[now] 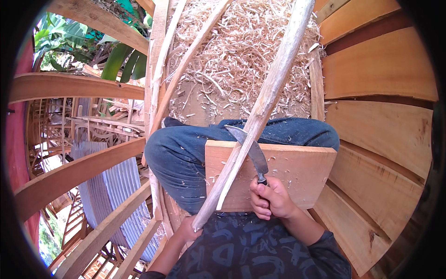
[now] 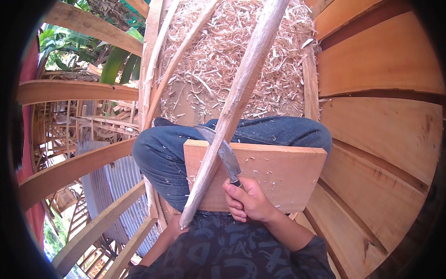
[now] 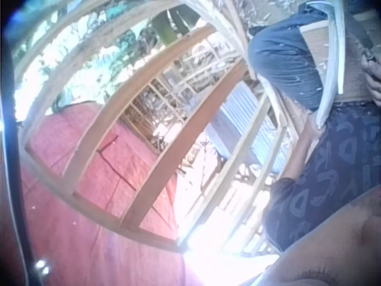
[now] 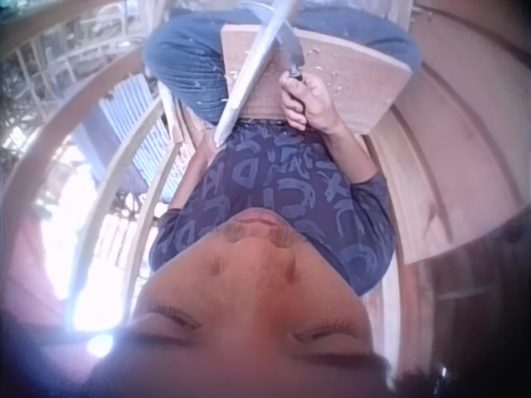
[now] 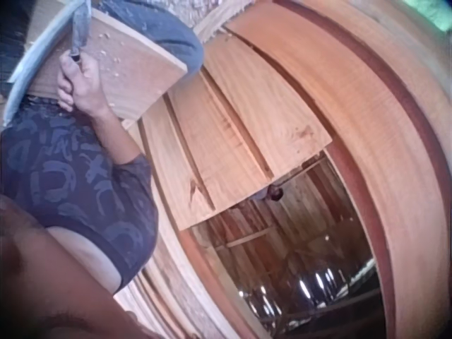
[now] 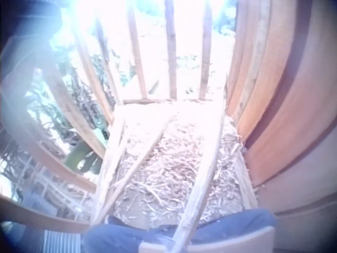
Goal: The person sits cross-legged and uses a curved blade to shave thin strips from a long wooden stick held between their legs. Wood shavings accumulate on the platform as the person repeatedly scrapes the stick's surface.
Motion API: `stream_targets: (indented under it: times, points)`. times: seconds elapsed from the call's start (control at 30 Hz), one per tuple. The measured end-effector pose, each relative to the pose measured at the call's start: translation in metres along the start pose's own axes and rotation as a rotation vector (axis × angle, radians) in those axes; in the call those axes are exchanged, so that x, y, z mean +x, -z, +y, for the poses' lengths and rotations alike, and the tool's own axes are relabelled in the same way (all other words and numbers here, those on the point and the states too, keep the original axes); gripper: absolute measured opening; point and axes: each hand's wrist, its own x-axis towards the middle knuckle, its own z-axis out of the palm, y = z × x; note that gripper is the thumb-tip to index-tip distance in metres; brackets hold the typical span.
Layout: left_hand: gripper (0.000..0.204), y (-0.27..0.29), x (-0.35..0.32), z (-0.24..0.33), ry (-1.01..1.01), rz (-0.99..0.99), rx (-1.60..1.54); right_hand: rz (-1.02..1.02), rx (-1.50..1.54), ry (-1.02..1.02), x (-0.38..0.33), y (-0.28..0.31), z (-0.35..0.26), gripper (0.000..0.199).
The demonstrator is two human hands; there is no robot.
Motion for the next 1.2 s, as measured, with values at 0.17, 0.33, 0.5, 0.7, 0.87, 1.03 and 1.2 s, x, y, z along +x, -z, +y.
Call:
stream_targets:
  times: [0.17, 0.33, 0.5, 0.7, 0.87, 1.03, 1.2]
  points:
    - [0.039, 0.002, 0.0, 0.0, 0.008, -0.014, 0.002, 0.289, -0.724, 0.218, 0.009, 0.009, 0.004, 0.016]
    - [0.039, 0.003, 0.002, 0.004, 0.058, -0.051, 0.0, 0.453, -1.102, 0.456, 0.011, -0.002, 0.003, 0.02]
    - [0.04, 0.0, 0.0, -0.005, 0.046, -0.038, -0.022, 0.381, -1.013, 0.374, 0.011, 0.002, 0.003, 0.017]
    - [0.04, 0.002, 0.001, 0.001, 0.018, -0.035, 0.015, 0.11, -0.097, 0.07, 0.008, -0.01, 0.0, 0.014]
    - [0.038, 0.002, 0.0, 0.001, 0.026, -0.037, 0.003, 0.343, -0.687, 0.28, 0.019, 0.005, 0.009, 0.015]
    - [0.039, 0.004, 0.002, -0.002, 0.023, -0.054, 0.05, 0.466, -1.021, 0.464, 0.016, -0.004, 0.008, 0.018]
    - [0.038, 0.003, 0.003, 0.004, -0.031, -0.009, 0.057, 0.423, -1.218, 0.617, 0.021, 0.0, 0.005, 0.017]
